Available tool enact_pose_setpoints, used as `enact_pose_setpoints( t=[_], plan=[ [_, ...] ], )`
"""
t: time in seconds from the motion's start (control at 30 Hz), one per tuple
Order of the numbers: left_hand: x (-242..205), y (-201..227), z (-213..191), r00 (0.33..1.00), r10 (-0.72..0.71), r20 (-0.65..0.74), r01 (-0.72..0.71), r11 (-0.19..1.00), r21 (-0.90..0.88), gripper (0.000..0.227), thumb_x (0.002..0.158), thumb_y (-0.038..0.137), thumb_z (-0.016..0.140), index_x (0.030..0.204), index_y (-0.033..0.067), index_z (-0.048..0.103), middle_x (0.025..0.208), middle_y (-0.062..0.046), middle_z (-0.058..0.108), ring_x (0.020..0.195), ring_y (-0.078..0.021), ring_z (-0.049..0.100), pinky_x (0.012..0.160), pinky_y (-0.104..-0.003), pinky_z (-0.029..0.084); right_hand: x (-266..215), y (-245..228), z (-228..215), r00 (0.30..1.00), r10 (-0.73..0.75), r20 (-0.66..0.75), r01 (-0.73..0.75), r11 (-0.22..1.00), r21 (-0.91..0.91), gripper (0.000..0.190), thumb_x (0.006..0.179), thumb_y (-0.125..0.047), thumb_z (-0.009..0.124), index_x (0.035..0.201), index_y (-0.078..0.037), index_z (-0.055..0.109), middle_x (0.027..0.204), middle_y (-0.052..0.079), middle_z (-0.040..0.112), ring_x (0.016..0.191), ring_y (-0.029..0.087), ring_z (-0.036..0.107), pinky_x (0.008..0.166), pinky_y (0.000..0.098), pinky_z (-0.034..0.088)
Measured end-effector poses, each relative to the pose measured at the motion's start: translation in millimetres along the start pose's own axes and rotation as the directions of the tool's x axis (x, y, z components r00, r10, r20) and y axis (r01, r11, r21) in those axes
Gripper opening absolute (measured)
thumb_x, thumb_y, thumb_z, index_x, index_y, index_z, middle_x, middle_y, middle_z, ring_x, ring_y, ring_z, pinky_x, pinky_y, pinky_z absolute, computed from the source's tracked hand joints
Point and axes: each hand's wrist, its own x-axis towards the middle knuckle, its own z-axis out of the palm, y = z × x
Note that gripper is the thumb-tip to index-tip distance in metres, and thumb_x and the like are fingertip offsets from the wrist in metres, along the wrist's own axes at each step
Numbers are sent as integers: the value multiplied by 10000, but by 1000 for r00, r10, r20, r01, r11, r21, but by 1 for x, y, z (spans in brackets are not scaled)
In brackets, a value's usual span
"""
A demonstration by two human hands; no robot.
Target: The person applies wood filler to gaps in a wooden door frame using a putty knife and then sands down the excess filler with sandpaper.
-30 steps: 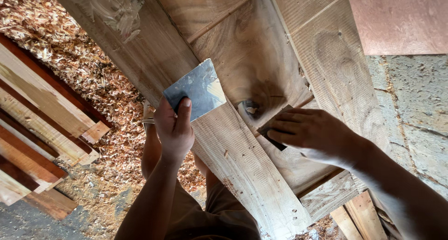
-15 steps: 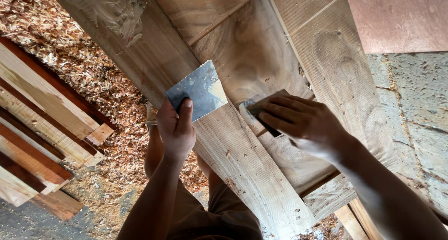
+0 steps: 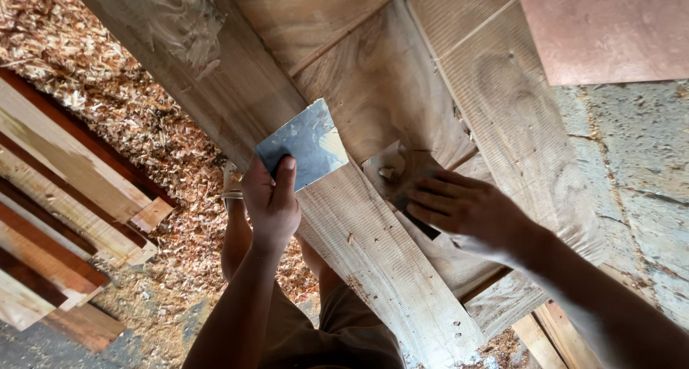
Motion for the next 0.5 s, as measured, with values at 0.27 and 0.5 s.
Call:
enact_pose_setpoints(
  t=[0.27, 0.5],
  plan=[
    [0, -2, -2, 999, 0, 32, 1, 1000, -17, 103, 1095, 126, 563, 1043, 44, 596, 785, 73, 512, 698, -21, 395, 638, -213, 342, 42, 31, -19, 980, 47, -196, -68, 992, -104, 440, 828, 50, 721, 1224, -141, 704, 1261, 53, 725, 1137, 231, 716, 904, 333, 624],
    [-4, -7, -2, 1000, -6, 12, 6, 999, -32, 96, 1090, 112, 556, 1071, 30, 603, 812, 65, 543, 714, -18, 415, 657, -205, 355, 67, 17, -25, 991, -110, -74, 98, 983, -155, 446, 790, -112, 746, 1226, -50, 681, 1270, 147, 694, 1191, 307, 658, 1068, 396, 516]
  ],
)
